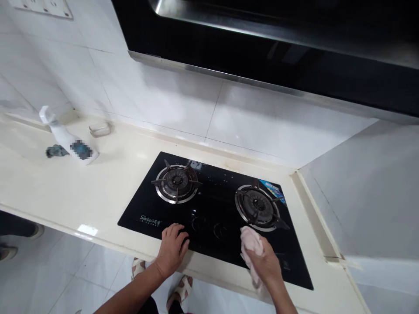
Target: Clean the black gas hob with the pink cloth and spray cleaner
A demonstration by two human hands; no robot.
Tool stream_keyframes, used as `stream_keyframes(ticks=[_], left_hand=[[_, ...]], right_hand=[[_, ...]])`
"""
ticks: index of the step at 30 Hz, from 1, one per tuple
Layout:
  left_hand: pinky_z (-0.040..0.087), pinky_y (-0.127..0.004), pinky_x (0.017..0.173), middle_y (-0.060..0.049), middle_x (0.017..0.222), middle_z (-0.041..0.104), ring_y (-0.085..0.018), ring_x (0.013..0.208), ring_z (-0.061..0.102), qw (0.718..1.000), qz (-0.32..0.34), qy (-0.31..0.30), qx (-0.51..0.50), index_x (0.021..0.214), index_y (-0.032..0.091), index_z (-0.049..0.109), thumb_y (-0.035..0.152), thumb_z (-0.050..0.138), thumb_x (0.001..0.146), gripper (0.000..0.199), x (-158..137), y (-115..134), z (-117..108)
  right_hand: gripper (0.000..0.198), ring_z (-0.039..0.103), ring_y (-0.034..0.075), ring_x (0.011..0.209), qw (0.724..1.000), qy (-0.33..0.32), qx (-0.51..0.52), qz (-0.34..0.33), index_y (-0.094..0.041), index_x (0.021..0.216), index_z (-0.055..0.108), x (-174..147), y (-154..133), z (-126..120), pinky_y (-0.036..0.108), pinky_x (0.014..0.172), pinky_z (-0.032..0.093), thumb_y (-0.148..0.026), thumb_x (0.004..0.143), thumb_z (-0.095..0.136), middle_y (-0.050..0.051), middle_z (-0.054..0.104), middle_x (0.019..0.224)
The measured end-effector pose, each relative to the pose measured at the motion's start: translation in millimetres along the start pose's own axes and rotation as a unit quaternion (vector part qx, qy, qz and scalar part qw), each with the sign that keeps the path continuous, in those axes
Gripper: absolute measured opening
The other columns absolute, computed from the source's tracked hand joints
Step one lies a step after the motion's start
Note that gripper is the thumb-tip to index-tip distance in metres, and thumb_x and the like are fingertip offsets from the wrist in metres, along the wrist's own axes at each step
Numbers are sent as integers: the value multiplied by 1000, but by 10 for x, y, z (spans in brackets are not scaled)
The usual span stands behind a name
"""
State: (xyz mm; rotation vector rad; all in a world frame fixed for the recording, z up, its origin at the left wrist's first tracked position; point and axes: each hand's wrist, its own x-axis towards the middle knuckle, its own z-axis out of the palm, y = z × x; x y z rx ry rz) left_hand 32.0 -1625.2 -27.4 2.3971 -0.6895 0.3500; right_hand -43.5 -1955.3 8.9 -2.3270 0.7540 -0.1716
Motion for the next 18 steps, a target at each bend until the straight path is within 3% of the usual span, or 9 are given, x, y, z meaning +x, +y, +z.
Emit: stream_keyframes(ticks=[2,4,8,12,15,18], left_hand=[[43,-48,99,-10,119,63,-28,121,54,1000,-3,-2,-2,104,22,68,20,55,95,16,2,8,0],[43,-49,99,-10,120,63,-29,120,54,1000,-7,-7,-2,105,22,68,21,56,94,16,4,14,-3],[43,-49,100,-10,120,63,-29,122,53,1000,-3,-10,1,105,21,68,20,55,95,16,5,15,-15],[43,-48,100,-9,119,63,-28,121,54,1000,-3,-6,-4,104,22,68,20,55,95,16,3,13,-18],[43,-47,99,-9,119,64,-28,120,54,1000,-8,0,-7,102,22,68,20,56,94,15,1,15,-13],[43,-47,98,-8,118,64,-28,119,54,1000,-6,2,-11,102,22,68,21,56,95,14,1,21,-14]], right_hand=[[65,62,30,113,1000,21,-2,1,-22,126,59,46,-129,-69,43,97,49,-62,76,60,11,65,120],[70,58,30,120,999,33,-9,-38,-22,133,56,107,-366,-24,42,100,48,-65,77,60,12,59,131],[54,62,25,115,993,-43,-51,-100,-30,134,57,151,-675,273,39,92,51,-54,85,55,8,50,144],[49,66,25,104,989,-43,-85,-109,-26,132,61,63,-402,283,38,85,52,-44,87,50,10,57,133],[48,69,26,95,988,-54,-122,-78,-27,126,65,-37,-158,5,39,82,52,-44,83,54,9,62,126],[50,68,28,102,993,-75,-59,-72,-26,123,66,-86,-264,-223,40,88,53,-47,79,58,7,67,120]])
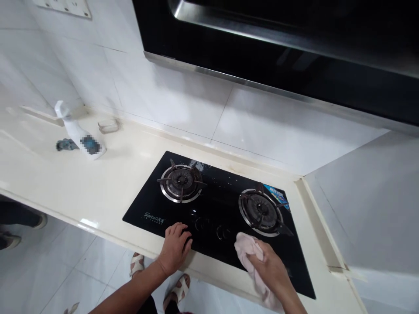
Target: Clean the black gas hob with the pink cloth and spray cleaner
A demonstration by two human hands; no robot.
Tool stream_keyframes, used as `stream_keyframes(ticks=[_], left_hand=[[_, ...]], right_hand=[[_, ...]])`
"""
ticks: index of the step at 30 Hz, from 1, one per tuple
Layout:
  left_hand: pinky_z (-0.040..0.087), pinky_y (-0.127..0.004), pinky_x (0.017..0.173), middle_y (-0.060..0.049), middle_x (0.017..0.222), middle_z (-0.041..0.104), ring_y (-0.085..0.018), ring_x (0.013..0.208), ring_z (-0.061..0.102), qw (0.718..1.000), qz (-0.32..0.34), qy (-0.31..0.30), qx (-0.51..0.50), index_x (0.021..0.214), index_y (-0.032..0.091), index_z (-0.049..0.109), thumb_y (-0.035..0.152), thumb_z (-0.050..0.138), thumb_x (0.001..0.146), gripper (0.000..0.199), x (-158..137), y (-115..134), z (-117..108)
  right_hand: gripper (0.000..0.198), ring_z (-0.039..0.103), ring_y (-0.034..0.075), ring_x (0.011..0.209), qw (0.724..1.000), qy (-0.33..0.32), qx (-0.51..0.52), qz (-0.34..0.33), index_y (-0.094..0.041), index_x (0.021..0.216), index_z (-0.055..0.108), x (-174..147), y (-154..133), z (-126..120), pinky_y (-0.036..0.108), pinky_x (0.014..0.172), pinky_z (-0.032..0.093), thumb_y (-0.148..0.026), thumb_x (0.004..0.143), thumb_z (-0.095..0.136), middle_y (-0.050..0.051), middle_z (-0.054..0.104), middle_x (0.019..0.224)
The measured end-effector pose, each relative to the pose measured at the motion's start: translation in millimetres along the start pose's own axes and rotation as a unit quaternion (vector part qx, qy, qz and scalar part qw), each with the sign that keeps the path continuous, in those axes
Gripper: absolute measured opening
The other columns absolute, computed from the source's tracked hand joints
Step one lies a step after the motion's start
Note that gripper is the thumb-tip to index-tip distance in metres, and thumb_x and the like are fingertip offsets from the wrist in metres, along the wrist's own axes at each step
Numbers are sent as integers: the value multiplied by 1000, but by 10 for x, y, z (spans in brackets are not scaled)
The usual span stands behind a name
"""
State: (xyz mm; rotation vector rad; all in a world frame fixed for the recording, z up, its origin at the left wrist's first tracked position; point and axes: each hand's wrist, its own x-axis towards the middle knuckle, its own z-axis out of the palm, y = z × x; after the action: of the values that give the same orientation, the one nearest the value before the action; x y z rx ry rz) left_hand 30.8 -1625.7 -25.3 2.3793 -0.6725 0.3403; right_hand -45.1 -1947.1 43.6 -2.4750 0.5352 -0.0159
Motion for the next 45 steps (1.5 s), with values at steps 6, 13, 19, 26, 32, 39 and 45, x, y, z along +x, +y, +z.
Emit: stream_keyframes(ticks=[6,13,19,26,32,39,45], left_hand=[[44,-48,98,-9,119,63,-27,120,54,1000,-6,-5,-2,104,22,68,21,55,95,16,-12,14,-19],[44,-47,99,-9,118,65,-26,119,54,1000,-11,6,-8,106,21,67,12,53,92,22,-36,-13,35],[44,-48,100,-8,120,64,-26,120,54,1000,-16,4,-18,107,22,66,14,52,94,20,-51,-21,52],[44,-48,101,-9,119,64,-27,121,54,999,-13,1,-29,110,21,64,17,51,95,20,-44,-2,-3],[44,-49,101,-9,118,64,-27,120,55,999,-11,8,-32,109,20,64,18,52,95,19,-44,-3,-1],[44,-49,100,-10,118,64,-28,120,54,999,-5,15,-42,108,20,64,19,52,95,18,-66,-10,25],[45,-49,99,-10,117,64,-28,120,54,999,-12,12,-40,107,21,65,17,52,94,19,-63,4,30]], right_hand=[[44,67,24,99,995,25,-25,-90,-27,126,63,283,-1030,312,37,85,54,-38,84,55,8,59,134],[52,57,34,125,964,24,-129,-233,-33,129,57,-146,-848,1016,42,88,56,-16,80,59,11,50,144],[49,67,24,108,966,-101,-48,-234,-33,120,64,-586,-340,742,35,86,58,-20,73,59,7,58,133],[52,55,31,124,987,136,41,-80,-23,131,59,152,-930,194,41,101,48,-45,83,54,13,48,141],[68,56,38,122,991,-84,-86,-50,-17,146,48,969,-974,451,51,98,47,-47,85,56,22,36,150],[66,56,31,124,953,-195,-197,-120,-29,152,41,896,-767,596,41,97,44,-35,89,56,16,25,159],[45,59,23,108,943,-187,-180,-207,-28,132,62,1238,-1164,714,34,93,43,-19,90,49,9,46,141]])
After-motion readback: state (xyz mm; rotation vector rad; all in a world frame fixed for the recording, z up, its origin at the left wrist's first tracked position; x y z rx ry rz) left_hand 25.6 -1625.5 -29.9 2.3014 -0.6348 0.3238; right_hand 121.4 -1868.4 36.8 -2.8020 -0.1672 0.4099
